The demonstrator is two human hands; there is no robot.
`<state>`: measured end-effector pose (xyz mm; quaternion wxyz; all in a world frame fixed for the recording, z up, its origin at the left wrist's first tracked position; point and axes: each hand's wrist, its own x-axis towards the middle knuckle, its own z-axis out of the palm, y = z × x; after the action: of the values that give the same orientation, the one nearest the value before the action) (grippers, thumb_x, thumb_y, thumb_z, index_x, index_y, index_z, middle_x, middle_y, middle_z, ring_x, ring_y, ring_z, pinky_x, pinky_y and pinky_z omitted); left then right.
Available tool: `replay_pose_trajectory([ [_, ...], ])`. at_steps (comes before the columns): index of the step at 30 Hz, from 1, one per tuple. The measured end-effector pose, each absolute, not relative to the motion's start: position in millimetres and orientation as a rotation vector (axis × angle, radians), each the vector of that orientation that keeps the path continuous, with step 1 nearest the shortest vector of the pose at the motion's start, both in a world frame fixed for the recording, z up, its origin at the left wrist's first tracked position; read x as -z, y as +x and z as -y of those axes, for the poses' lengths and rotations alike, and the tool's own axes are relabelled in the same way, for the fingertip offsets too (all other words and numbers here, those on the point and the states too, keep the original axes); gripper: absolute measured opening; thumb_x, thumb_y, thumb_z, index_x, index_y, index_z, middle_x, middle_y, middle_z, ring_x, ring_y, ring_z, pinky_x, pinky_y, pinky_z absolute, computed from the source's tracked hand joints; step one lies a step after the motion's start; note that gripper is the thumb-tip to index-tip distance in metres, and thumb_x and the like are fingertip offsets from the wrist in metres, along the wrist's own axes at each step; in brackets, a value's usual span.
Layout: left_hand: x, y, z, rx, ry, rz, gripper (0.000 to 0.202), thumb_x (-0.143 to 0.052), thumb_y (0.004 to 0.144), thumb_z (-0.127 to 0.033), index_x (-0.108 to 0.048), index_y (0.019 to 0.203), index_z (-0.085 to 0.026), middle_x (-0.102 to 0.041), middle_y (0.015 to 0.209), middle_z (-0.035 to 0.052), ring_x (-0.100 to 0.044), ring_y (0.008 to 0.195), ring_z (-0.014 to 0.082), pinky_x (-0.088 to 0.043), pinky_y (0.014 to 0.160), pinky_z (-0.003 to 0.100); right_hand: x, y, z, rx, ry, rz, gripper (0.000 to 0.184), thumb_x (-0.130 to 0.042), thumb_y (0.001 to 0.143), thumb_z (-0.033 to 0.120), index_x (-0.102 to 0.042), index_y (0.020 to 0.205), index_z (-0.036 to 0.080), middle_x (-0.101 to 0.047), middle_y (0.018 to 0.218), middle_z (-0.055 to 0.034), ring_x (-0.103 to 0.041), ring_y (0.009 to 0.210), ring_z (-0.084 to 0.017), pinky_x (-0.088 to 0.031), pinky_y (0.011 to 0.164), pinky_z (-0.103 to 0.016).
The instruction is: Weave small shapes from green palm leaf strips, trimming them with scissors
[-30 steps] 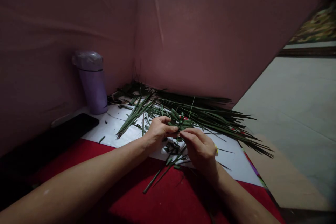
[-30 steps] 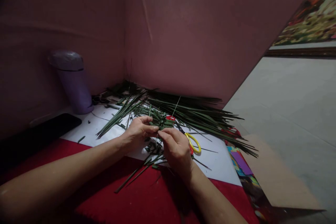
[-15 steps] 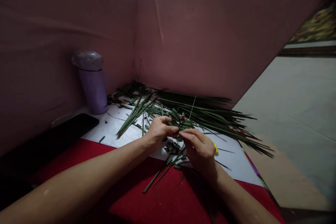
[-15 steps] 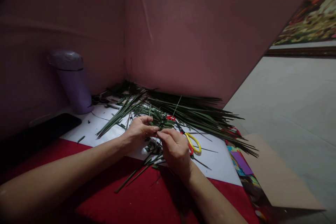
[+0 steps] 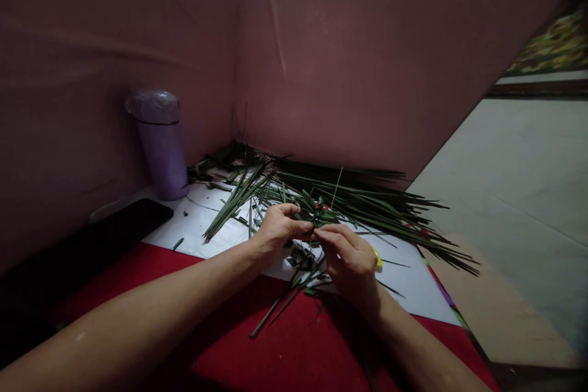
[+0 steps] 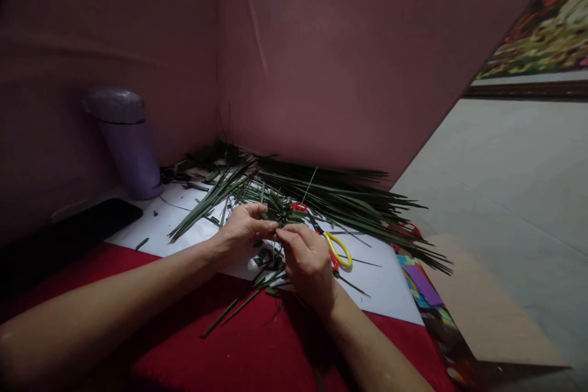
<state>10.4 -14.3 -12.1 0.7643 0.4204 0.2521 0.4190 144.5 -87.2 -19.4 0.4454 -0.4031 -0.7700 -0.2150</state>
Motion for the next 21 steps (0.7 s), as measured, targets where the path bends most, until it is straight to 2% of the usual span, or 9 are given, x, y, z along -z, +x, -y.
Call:
replay_pose_trajectory([
  [7, 10.6, 9.9, 14.8, -0.913, 0.915, -0.577, 0.03, -0.071, 0.05, -0.006, -0.053, 0.072, -0.014, -0.06, 0.054, -0.0006, -0.059, 0.048, 0.0144, -0.047, 0.054, 0.028, 18.8, 143.7, 88.3, 0.533, -1.022, 1.9, 0.023, -0.05, 0.078, 0.003, -0.061, 0.092, 0.018, -0.065, 0.083, -0.0076, -0.061, 0.074, -0.016, -0.051, 0.062, -0.028],
  [21, 13.8, 11.4, 13.2, -0.91, 0.906, -0.543, 0.031, -0.071, 0.05, -0.005, -0.053, 0.073, -0.013, -0.063, 0.06, 0.0032, -0.061, 0.052, 0.0156, -0.047, 0.054, 0.027, 18.8, 142.6, 88.3, 0.538, -1.025, 1.906, 0.024, -0.051, 0.077, 0.002, -0.06, 0.093, 0.018, -0.064, 0.084, -0.0077, -0.06, 0.073, -0.017, -0.05, 0.062, -0.028],
])
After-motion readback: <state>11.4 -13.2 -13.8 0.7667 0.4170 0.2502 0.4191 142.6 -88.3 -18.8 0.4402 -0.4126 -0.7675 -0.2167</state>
